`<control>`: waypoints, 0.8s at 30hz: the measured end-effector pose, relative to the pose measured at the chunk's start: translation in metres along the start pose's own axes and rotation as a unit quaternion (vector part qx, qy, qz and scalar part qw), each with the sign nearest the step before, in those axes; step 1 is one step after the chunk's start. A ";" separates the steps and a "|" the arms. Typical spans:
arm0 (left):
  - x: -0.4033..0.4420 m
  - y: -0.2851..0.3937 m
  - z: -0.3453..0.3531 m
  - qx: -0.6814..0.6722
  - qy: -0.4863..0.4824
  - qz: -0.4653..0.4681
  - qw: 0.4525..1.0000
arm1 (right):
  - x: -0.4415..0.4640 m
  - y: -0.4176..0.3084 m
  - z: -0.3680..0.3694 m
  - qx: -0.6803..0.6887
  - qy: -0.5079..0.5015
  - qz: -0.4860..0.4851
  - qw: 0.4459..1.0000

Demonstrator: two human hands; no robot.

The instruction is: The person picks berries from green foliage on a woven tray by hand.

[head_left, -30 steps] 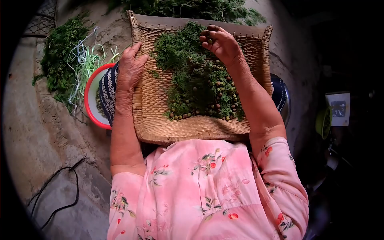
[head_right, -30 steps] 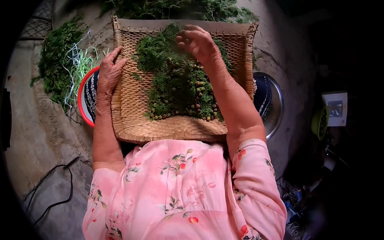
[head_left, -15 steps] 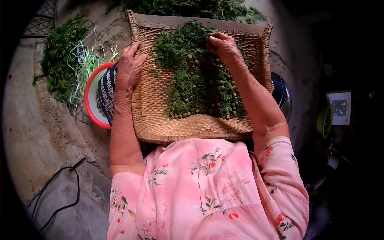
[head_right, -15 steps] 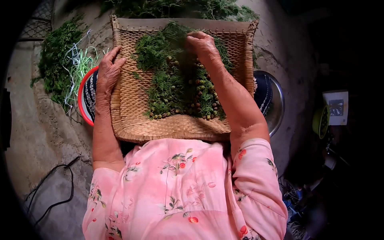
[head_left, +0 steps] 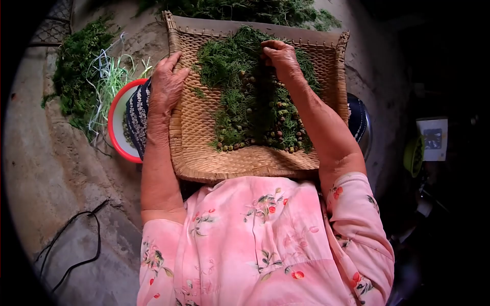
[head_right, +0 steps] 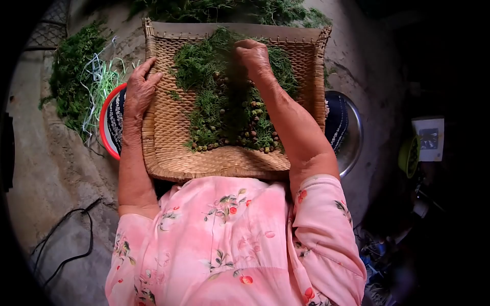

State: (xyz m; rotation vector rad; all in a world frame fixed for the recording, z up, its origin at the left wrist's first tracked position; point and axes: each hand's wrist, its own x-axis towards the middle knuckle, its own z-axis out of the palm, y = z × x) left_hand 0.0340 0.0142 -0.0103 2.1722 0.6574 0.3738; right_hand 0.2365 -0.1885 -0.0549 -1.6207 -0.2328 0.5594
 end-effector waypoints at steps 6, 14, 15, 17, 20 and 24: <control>0.001 -0.004 0.002 -0.003 0.006 0.013 1.000 | -0.014 0.003 0.007 -0.259 -0.144 -0.131 0.946; 0.002 -0.008 0.003 -0.013 0.012 0.015 1.000 | -0.019 0.015 0.033 -0.491 -0.169 -0.230 0.823; 0.002 -0.010 0.005 -0.017 0.017 0.019 1.000 | -0.020 0.008 0.030 -0.491 -0.168 -0.230 0.823; 0.002 -0.009 0.004 -0.022 0.022 0.021 0.999 | -0.022 -0.017 0.016 -0.278 -0.178 -0.050 0.943; -0.001 -0.004 0.003 -0.011 0.016 0.024 1.000 | -0.004 -0.033 -0.023 0.092 -0.187 0.063 0.976; 0.001 -0.006 0.004 -0.028 0.018 0.012 0.999 | 0.006 -0.036 -0.056 0.261 -0.176 0.042 0.948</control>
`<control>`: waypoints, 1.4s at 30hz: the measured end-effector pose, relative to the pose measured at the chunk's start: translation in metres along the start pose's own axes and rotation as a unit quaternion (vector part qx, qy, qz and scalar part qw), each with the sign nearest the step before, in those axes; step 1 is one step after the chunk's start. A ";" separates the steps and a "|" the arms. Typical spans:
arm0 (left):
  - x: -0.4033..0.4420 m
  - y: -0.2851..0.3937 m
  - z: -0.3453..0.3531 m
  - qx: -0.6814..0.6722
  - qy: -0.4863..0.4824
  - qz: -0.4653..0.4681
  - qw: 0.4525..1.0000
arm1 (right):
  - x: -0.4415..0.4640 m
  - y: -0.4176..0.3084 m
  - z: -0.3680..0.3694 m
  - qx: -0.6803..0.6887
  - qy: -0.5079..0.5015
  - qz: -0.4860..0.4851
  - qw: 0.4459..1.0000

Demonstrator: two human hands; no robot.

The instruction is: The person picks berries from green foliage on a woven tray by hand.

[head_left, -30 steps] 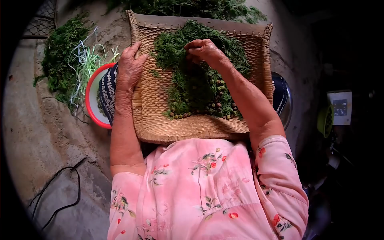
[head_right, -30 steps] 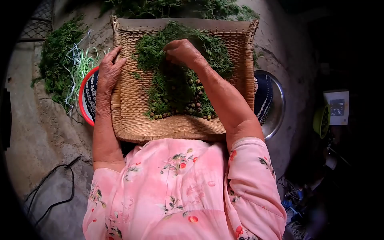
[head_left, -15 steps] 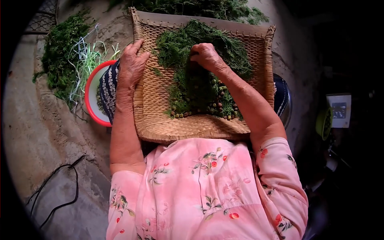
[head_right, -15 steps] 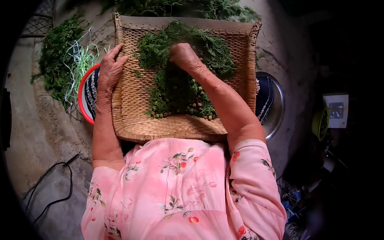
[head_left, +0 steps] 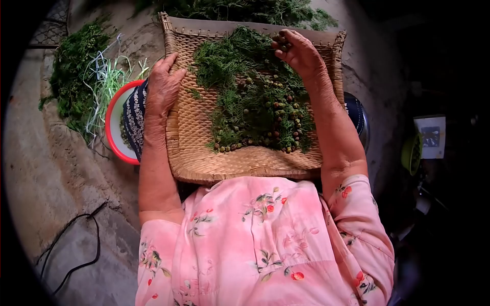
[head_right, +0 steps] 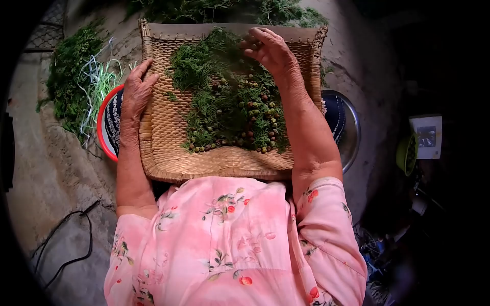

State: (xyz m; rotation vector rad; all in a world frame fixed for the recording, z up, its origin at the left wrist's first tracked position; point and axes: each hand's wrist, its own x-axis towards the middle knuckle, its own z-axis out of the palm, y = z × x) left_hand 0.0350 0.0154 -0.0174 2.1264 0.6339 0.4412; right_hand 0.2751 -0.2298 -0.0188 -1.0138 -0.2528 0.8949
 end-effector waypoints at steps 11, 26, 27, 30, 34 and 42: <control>-0.002 0.006 -0.002 -0.009 -0.004 -0.017 1.000 | 0.010 0.063 -0.016 -0.685 0.063 -0.186 0.702; -0.001 0.005 -0.002 0.000 -0.006 -0.013 1.000 | -0.001 0.026 0.010 0.026 0.018 0.026 0.999; -0.001 0.005 -0.002 0.002 -0.004 -0.009 1.000 | -0.001 0.029 0.015 -0.013 0.005 0.021 1.000; -0.002 0.002 -0.001 -0.003 0.001 -0.006 1.000 | -0.003 0.032 0.028 -0.110 -0.039 0.119 0.986; -0.001 0.001 -0.001 -0.002 0.000 0.002 1.000 | -0.005 0.048 0.025 -0.316 0.006 0.136 0.939; 0.000 0.005 -0.003 0.014 -0.028 -0.024 0.999 | -0.007 0.040 0.037 -0.559 0.005 0.011 0.829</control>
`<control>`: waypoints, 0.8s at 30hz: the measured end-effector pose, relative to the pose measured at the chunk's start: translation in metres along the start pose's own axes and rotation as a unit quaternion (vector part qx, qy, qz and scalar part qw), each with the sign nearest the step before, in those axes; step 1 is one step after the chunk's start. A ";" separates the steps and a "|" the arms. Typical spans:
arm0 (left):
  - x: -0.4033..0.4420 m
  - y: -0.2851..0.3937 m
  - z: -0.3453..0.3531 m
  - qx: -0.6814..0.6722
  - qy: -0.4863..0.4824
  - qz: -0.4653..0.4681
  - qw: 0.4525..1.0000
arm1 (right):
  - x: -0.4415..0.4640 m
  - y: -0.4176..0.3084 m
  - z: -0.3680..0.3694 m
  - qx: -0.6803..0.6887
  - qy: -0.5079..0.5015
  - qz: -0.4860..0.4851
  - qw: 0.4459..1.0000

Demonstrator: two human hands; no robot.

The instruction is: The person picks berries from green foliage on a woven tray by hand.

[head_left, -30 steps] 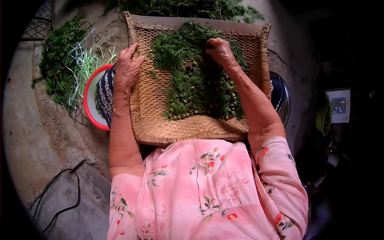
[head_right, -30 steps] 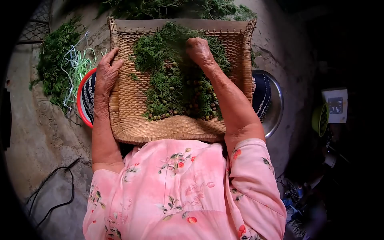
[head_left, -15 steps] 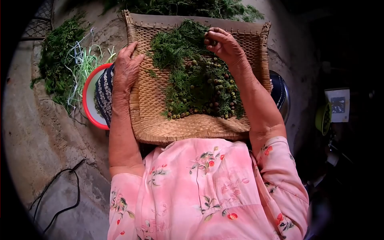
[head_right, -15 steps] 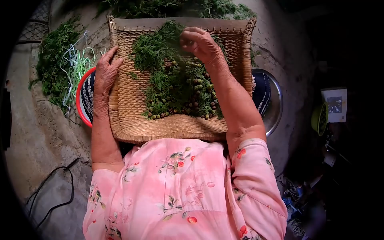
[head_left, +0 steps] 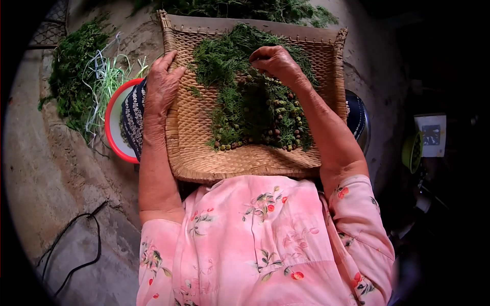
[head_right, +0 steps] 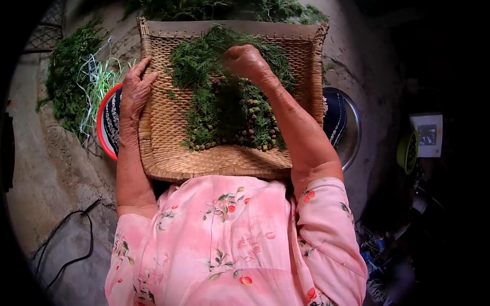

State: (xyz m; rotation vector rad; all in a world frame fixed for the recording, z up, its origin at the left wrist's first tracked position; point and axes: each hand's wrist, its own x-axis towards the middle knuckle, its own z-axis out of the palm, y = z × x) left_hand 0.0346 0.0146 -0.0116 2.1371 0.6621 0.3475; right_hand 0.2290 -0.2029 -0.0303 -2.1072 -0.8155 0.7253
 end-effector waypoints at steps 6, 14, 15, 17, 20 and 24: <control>-0.001 0.001 0.000 -0.010 0.004 -0.002 1.000 | -0.002 0.002 0.032 -0.200 -0.046 -0.078 0.976; 0.000 -0.003 0.001 -0.011 0.002 0.008 1.000 | -0.008 -0.007 0.011 -0.021 -0.031 0.043 0.998; 0.000 -0.004 0.002 -0.014 0.018 0.017 1.000 | -0.007 -0.007 0.010 -0.031 -0.037 0.034 0.998; 0.001 -0.007 0.004 -0.018 0.033 0.027 0.999 | -0.006 -0.004 0.019 -0.090 -0.053 -0.021 0.994; 0.001 -0.007 0.002 -0.022 0.034 0.038 0.998 | -0.007 -0.004 0.033 -0.204 -0.060 -0.134 0.968; -0.002 0.003 0.000 -0.009 0.003 0.003 1.000 | -0.007 0.004 0.042 -0.277 -0.024 -0.185 0.943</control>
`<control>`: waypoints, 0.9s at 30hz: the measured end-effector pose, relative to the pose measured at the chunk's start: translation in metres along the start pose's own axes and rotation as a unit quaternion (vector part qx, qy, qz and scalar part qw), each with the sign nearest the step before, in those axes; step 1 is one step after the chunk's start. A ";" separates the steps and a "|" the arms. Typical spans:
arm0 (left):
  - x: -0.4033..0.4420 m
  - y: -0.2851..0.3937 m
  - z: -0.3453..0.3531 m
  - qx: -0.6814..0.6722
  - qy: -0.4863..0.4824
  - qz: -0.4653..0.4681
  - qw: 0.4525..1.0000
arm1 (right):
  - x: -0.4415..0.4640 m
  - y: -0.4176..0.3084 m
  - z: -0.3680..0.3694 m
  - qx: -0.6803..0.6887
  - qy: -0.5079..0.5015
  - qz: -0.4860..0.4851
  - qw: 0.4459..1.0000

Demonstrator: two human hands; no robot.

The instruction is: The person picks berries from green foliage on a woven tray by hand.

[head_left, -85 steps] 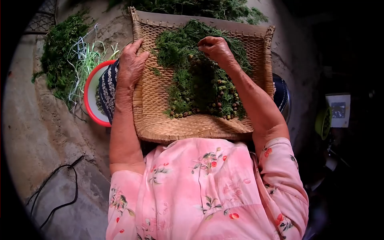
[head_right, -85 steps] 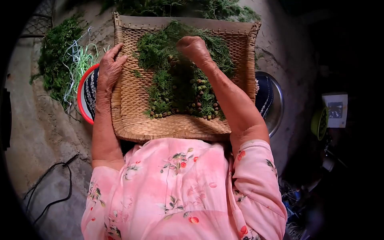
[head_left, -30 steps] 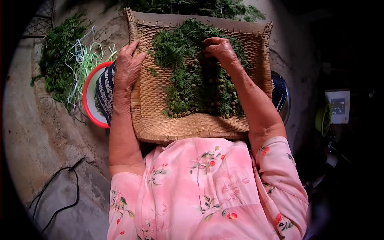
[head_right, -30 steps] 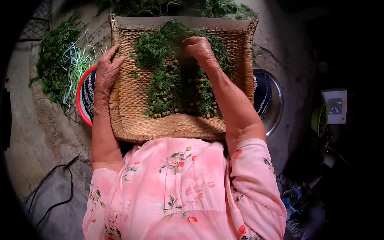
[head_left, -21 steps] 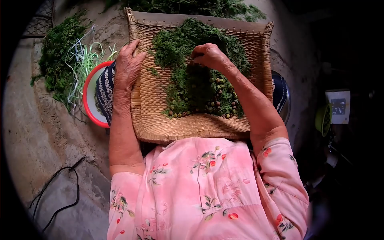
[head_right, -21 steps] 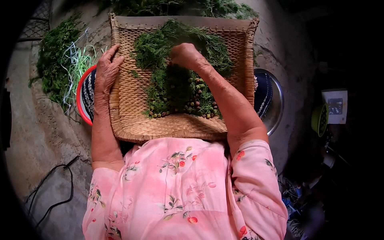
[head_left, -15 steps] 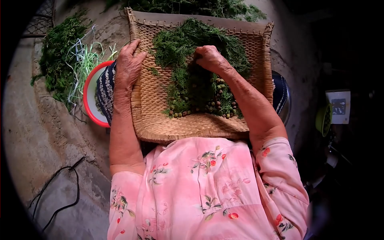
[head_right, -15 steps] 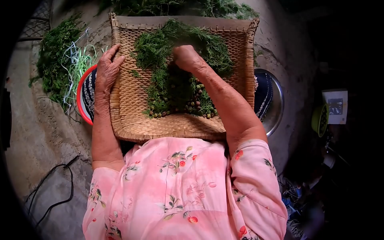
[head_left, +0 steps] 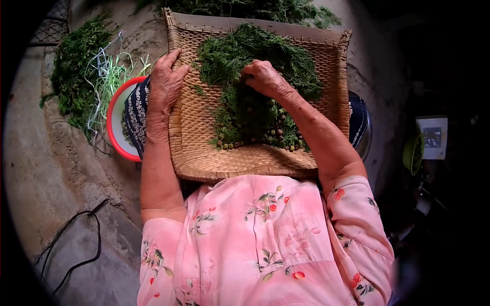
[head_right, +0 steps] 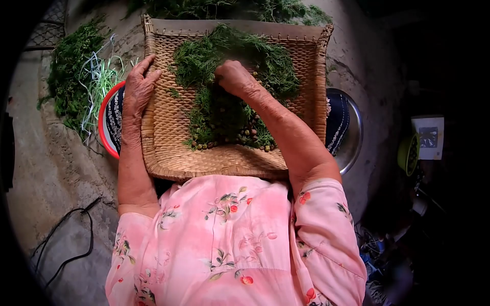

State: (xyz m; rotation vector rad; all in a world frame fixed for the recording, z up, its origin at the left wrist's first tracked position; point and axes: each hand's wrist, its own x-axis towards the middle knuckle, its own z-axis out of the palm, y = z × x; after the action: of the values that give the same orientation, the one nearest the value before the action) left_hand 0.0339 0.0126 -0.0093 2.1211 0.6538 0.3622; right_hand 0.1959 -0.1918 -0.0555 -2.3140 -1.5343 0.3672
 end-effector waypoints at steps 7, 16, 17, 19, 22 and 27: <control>0.003 -0.006 0.002 -0.002 0.028 0.033 0.999 | 0.001 -0.003 -0.046 0.397 -0.021 0.219 0.891; 0.003 -0.007 0.003 -0.021 0.028 0.029 0.999 | 0.004 0.002 -0.025 0.802 0.018 0.175 0.571; 0.003 -0.007 0.003 -0.021 0.028 0.029 0.999 | 0.005 -0.003 -0.026 0.802 0.018 0.175 0.571; 0.003 -0.006 0.002 -0.015 0.025 0.030 0.999 | 0.006 -0.011 -0.026 0.733 0.021 0.209 0.647; 0.002 0.000 -0.002 0.007 -0.001 0.007 1.000 | 0.004 -0.015 -0.022 0.479 -0.009 0.192 0.857; 0.001 0.003 0.000 -0.014 -0.002 -0.010 1.000 | 0.005 -0.011 0.010 0.119 0.028 0.037 0.992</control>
State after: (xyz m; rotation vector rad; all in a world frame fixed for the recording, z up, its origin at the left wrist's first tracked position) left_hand 0.0355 0.0117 -0.0069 2.0874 0.6640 0.3531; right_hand 0.1849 -0.1820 -0.0605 -2.1804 -1.3038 0.4717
